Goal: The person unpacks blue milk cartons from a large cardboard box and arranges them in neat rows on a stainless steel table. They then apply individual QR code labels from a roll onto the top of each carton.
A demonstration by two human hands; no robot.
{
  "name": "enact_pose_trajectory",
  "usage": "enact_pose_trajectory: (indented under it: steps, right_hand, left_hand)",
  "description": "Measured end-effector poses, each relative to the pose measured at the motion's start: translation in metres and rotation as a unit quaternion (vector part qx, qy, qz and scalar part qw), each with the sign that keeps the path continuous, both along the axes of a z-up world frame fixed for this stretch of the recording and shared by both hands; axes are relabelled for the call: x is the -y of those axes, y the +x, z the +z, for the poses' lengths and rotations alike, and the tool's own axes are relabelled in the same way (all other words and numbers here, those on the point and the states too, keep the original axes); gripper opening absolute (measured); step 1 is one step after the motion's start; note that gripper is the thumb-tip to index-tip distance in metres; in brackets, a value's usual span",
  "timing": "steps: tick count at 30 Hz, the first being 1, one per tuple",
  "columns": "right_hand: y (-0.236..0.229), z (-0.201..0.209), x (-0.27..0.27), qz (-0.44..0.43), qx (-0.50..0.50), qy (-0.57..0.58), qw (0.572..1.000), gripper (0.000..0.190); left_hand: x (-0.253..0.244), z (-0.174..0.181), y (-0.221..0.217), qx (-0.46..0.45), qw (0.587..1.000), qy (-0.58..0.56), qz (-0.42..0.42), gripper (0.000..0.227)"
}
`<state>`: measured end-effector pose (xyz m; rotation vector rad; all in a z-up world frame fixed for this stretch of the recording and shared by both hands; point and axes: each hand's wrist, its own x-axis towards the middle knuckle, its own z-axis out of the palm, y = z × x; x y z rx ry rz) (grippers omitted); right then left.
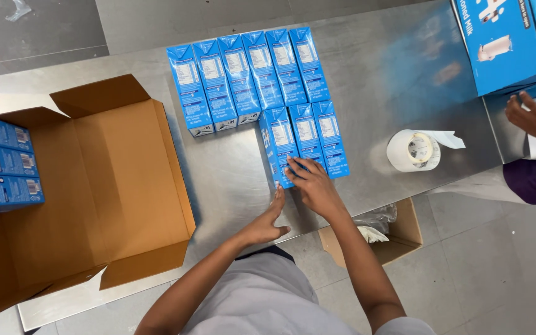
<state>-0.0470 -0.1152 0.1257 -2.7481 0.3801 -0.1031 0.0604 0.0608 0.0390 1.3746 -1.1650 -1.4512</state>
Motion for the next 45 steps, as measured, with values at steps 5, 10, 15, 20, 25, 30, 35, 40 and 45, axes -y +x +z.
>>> enact_pose_trajectory:
  steps: [5, 10, 15, 20, 25, 30, 35, 40, 45]
  right_hand:
    - [-0.003, -0.029, 0.055, -0.059, 0.159, 0.161, 0.972, 0.066]
    - [0.040, -0.064, 0.139, -0.459, 0.113, 0.129, 0.872, 0.082]
    - [0.069, -0.065, 0.135, -0.527, 0.006, 0.120, 0.841, 0.077]
    - [0.071, -0.065, 0.133, -0.512, 0.009, 0.091, 0.854, 0.064]
    - [0.071, -0.054, 0.124, -0.491, 0.010, 0.082, 0.867, 0.061]
    - [0.071, -0.066, 0.129, -0.483, 0.007, 0.068, 0.873, 0.062]
    - [0.074, -0.062, 0.134, -0.455, -0.045, 0.002, 0.890, 0.067]
    - [0.143, -0.053, 0.067, -0.329, 0.064, -0.269, 0.903, 0.075]
    - [0.263, -0.003, -0.143, 0.041, 0.200, -0.064, 0.977, 0.058]
  left_hand:
    - [-0.001, 0.004, 0.001, -0.006, 1.000, 0.002, 0.011, 0.113]
    - [-0.002, 0.000, -0.003, 0.006, 0.999, -0.010, 0.033, 0.115]
    - [-0.004, -0.010, 0.000, 0.027, 0.998, -0.038, 0.041, 0.114]
    - [-0.003, -0.004, 0.003, 0.016, 0.999, -0.041, 0.026, 0.115]
    - [-0.005, -0.009, -0.004, -0.004, 0.998, -0.061, 0.027, 0.118]
    - [-0.003, -0.004, -0.006, -0.012, 0.999, -0.037, 0.031, 0.119]
    - [-0.004, -0.019, -0.011, -0.001, 0.997, -0.055, 0.054, 0.117]
    - [-0.045, -0.007, 0.004, 0.076, 0.990, -0.091, 0.081, 0.105]
    - [-0.159, 0.051, 0.043, 0.085, 0.988, -0.112, 0.062, 0.078]
